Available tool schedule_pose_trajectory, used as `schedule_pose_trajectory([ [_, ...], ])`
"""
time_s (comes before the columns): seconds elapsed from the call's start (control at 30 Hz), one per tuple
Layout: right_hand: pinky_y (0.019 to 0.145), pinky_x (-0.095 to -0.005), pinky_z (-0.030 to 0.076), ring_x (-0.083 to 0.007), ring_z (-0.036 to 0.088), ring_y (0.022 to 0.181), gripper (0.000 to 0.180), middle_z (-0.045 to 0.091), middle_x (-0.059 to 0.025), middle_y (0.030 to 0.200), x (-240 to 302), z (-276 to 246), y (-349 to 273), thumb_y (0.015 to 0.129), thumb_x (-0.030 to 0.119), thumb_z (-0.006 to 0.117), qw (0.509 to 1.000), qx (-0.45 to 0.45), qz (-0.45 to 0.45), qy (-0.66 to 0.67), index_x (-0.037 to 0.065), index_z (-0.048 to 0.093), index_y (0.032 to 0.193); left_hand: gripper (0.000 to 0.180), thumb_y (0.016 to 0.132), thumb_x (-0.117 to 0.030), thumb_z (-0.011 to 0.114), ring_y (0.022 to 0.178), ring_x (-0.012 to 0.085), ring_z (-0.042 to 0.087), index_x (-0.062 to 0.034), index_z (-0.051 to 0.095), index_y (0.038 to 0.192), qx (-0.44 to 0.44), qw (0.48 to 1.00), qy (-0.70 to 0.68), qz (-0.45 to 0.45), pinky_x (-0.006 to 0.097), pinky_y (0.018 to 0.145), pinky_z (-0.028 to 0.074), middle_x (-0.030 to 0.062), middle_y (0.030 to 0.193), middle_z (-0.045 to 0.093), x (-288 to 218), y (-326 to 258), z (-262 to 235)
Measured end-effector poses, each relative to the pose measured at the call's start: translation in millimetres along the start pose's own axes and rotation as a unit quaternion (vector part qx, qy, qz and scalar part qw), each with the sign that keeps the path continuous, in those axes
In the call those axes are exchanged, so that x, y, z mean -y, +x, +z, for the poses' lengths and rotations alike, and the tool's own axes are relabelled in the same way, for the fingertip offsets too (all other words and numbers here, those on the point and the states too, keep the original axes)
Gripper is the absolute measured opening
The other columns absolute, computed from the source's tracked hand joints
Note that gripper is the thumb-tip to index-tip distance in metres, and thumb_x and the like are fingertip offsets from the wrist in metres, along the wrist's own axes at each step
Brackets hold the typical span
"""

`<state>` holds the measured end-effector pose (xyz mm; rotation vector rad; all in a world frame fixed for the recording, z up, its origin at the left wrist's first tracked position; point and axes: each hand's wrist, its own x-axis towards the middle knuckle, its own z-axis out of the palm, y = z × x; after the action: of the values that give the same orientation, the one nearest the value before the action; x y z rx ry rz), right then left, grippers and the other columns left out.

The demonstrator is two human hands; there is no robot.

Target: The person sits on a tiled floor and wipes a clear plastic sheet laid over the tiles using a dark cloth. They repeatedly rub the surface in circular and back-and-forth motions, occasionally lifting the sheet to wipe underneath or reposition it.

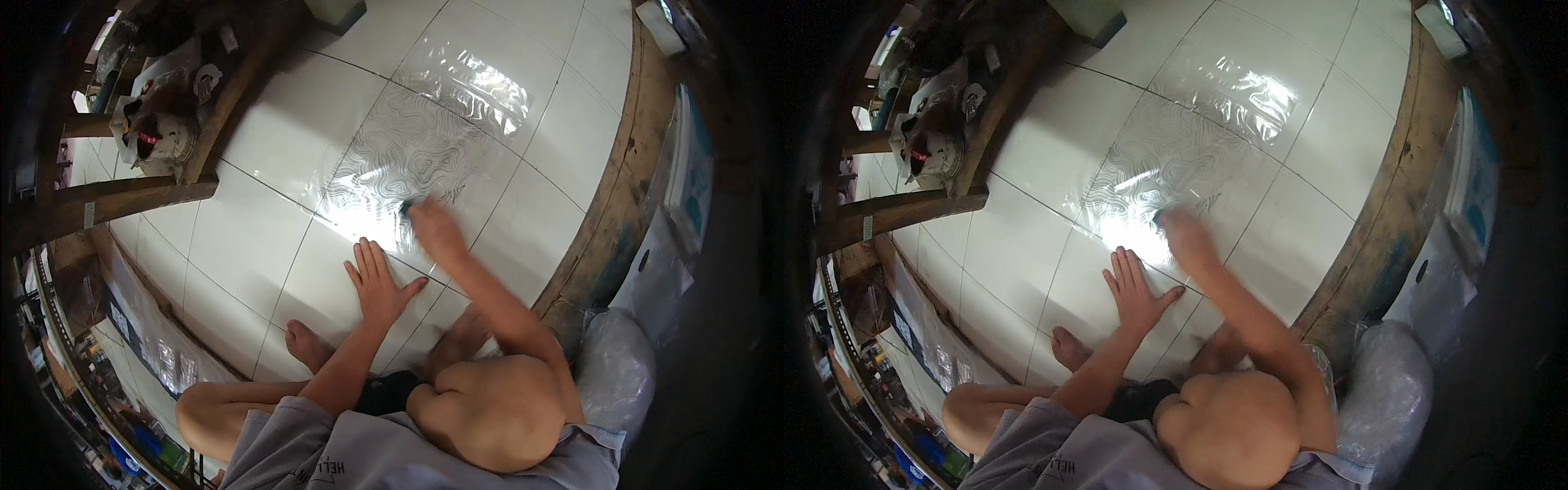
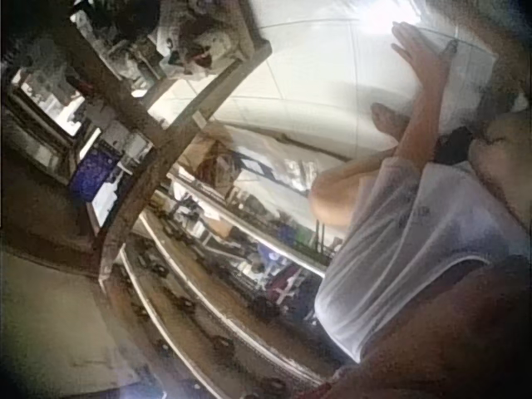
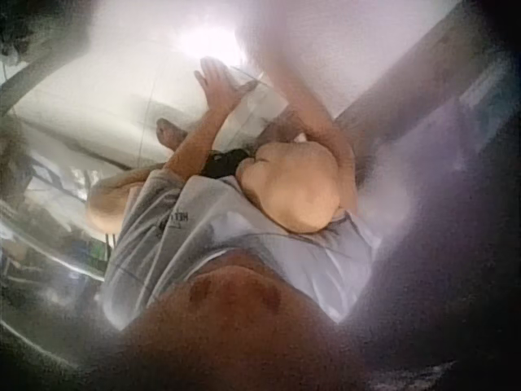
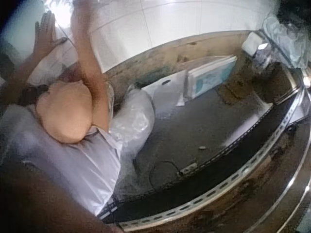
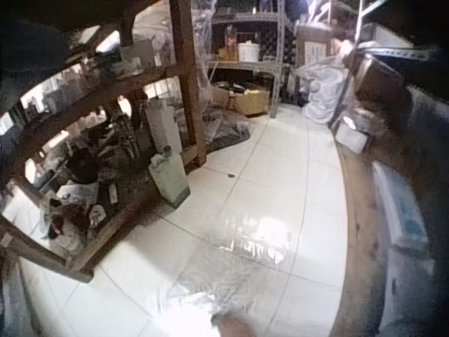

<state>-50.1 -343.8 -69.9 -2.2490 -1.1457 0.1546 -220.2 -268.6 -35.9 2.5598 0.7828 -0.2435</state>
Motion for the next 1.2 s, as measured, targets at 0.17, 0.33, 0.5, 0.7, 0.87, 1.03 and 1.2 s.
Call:
schedule_pose_trajectory([
  [0.17, 0.073, -0.0448, 0.053, -0.0356, 0.063, 0.089, 0.014, 0.056, -0.0168, 0.088, 50, -11, 2, 0.086, 0.012, 0.058, 0.986, 0.106, 0.129, -0.001, 0.009, 0.063, 0.099, 0.126, 0.071, -0.068, 0.071, 0.149, 0.0409, 0.003, 0.0119, 0.012, 0.149, 0.009, 0.999, 0.035, -0.006, 0.060, 0.117, 0.001, 0.0286, 0.159, 0.007, 5, -4, 0],
  [0.33, 0.074, -0.0511, 0.052, -0.0433, 0.062, 0.088, 0.014, 0.056, -0.0234, 0.098, -19, -41, 64, 0.089, 0.013, 0.054, 0.982, -0.029, 0.188, -0.008, 0.008, 0.062, 0.098, 0.127, 0.071, -0.069, 0.070, 0.149, 0.0409, 0.002, 0.0129, 0.013, 0.149, 0.029, 0.999, 0.028, -0.019, 0.060, 0.117, 0.002, 0.0290, 0.159, 0.008, 0, -1, -12],
  [0.5, 0.077, -0.0487, 0.051, -0.0387, 0.061, 0.088, 0.017, 0.056, -0.0211, 0.096, -2, -38, 45, 0.087, 0.010, 0.054, 0.984, 0.043, 0.171, 0.025, 0.006, 0.061, 0.102, 0.125, 0.072, -0.065, 0.073, 0.149, 0.0414, 0.001, 0.0115, 0.012, 0.150, 0.017, 1.000, 0.004, -0.013, 0.060, 0.117, 0.001, 0.0293, 0.159, 0.007, -2, 0, -10],
  [0.7, 0.077, -0.0492, 0.050, -0.0367, 0.062, 0.092, 0.016, 0.058, -0.0182, 0.099, 59, 6, -19, 0.090, 0.017, 0.056, 0.990, 0.105, 0.075, 0.064, 0.005, 0.062, 0.099, 0.123, 0.070, -0.058, 0.077, 0.150, 0.0412, 0.002, 0.0107, 0.013, 0.150, 0.007, 0.999, 0.030, 0.009, 0.061, 0.116, 0.000, 0.0285, 0.159, 0.007, 5, -1, -2],
  [0.87, 0.078, -0.0500, 0.052, -0.0412, 0.063, 0.093, 0.018, 0.056, -0.0232, 0.108, -30, -22, 52, 0.090, 0.015, 0.055, 0.978, 0.025, 0.206, -0.034, 0.010, 0.063, 0.105, 0.126, 0.071, -0.065, 0.073, 0.149, 0.0412, 0.002, 0.0099, 0.011, 0.150, 0.026, 0.999, 0.014, -0.017, 0.060, 0.117, 0.001, 0.0280, 0.159, 0.006, -3, 0, -9],
  [1.03, 0.075, -0.0523, 0.052, -0.0440, 0.062, 0.087, 0.018, 0.056, -0.0238, 0.101, -71, -66, 88, 0.087, 0.012, 0.057, 0.982, -0.044, 0.185, -0.008, 0.009, 0.065, 0.103, 0.127, 0.071, -0.068, 0.071, 0.149, 0.0408, 0.000, 0.0108, 0.011, 0.150, 0.041, 0.999, 0.008, -0.026, 0.060, 0.117, 0.001, 0.0278, 0.160, 0.006, -6, 0, -14],
  [1.2, 0.076, -0.0488, 0.052, -0.0388, 0.062, 0.093, 0.015, 0.059, -0.0194, 0.099, 31, -18, 9, 0.090, 0.012, 0.051, 0.990, 0.113, 0.087, 0.018, 0.009, 0.060, 0.102, 0.127, 0.071, -0.067, 0.072, 0.149, 0.0407, 0.001, 0.0110, 0.011, 0.150, 0.025, 0.999, 0.027, -0.018, 0.060, 0.117, 0.000, 0.0281, 0.160, 0.005, 3, -3, -5],
])
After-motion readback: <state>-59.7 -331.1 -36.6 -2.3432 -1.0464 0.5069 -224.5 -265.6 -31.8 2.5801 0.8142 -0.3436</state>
